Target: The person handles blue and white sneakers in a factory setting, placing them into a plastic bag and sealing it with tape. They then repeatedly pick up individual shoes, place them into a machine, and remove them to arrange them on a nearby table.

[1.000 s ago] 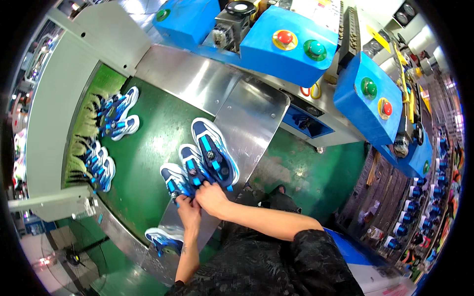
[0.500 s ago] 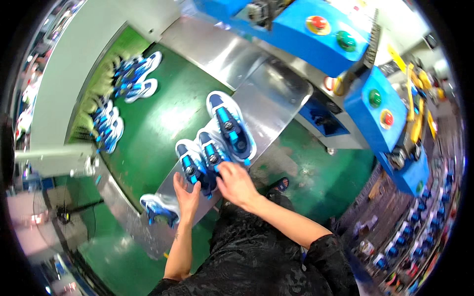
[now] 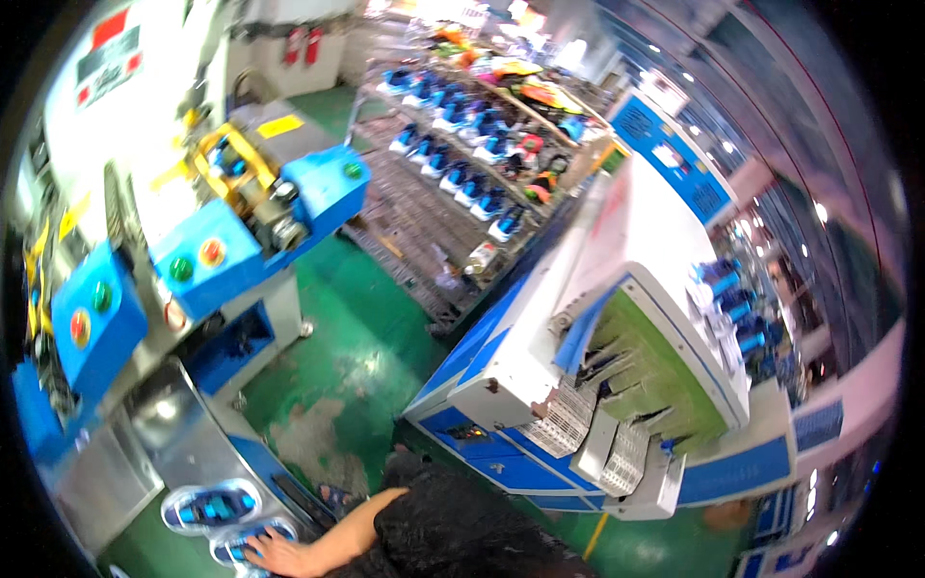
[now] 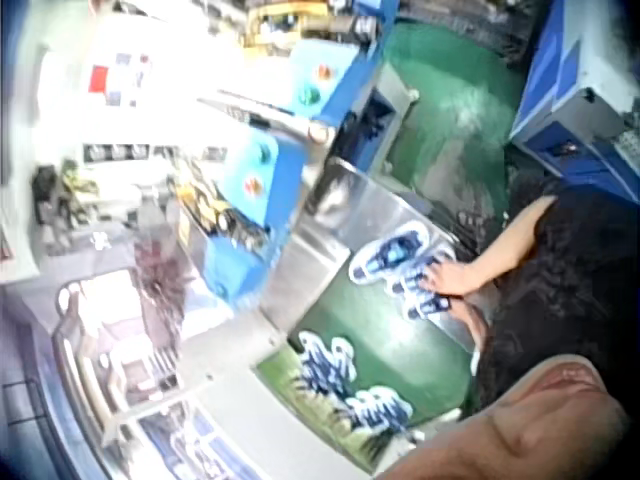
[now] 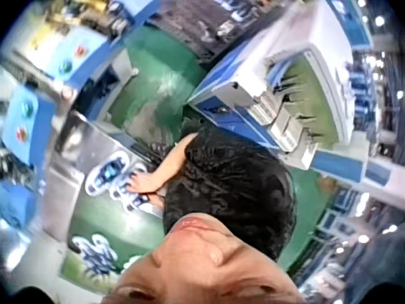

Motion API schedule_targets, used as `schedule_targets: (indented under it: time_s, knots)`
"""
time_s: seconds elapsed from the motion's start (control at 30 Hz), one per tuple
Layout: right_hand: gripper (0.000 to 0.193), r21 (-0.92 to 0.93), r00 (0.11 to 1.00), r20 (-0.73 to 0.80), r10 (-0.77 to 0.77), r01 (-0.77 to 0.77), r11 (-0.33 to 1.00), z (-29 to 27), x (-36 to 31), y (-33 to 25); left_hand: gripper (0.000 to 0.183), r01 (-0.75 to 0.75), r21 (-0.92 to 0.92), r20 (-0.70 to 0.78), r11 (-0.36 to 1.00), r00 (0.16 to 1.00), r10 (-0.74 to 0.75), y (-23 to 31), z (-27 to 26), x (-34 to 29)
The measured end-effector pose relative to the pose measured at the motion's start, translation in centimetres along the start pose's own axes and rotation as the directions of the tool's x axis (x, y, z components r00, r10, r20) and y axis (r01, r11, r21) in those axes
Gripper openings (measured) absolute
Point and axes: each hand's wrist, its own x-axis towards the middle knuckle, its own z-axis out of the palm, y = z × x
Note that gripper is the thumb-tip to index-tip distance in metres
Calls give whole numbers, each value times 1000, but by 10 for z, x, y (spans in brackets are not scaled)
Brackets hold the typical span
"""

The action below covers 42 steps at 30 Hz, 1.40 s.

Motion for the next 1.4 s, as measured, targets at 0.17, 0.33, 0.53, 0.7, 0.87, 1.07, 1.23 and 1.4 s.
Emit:
schedule_targets:
  time_s: [0.17, 0.33, 0.53, 0.7, 0.87, 1.07, 1.23, 1.4]
  knots:
    - [26, 194, 990, -88, 111, -93, 977, 19, -16, -4, 45, -162, 88, 271, 983, 953, 133, 45, 56, -10]
    - [34, 601, 958, 102, 269, -275, 751, 48, 13, 7, 46, -298, 138, 513, 945, 837, 189, 65, 121, -47]
    - [54, 524, 893, -379, 244, -10, 852, -188, -75, 43, 48, -442, 28, 675, 897, 670, 309, 95, 187, -92]
    - [49, 650, 522, -622, 584, -73, 757, -342, -157, 86, 49, -521, -112, 820, 846, 433, 376, 114, 236, -131]
    - [63, 887, 345, -457, 820, 113, 448, -436, -276, 79, 51, -534, -322, 866, 782, 168, 471, 139, 269, -141]
    - [92, 352, -306, -916, 259, -306, 885, -451, -457, 21, 48, -505, -520, 846, 689, -191, 498, 162, 334, -198]
    - [76, 392, -550, -823, -142, -732, 558, -511, -550, -69, 54, -464, -725, 688, 508, -469, 553, 209, 431, -267]
    - [69, 613, -610, -790, 55, -786, 80, -581, -647, -94, 87, -440, -648, 720, 621, -620, 311, 227, 541, -426]
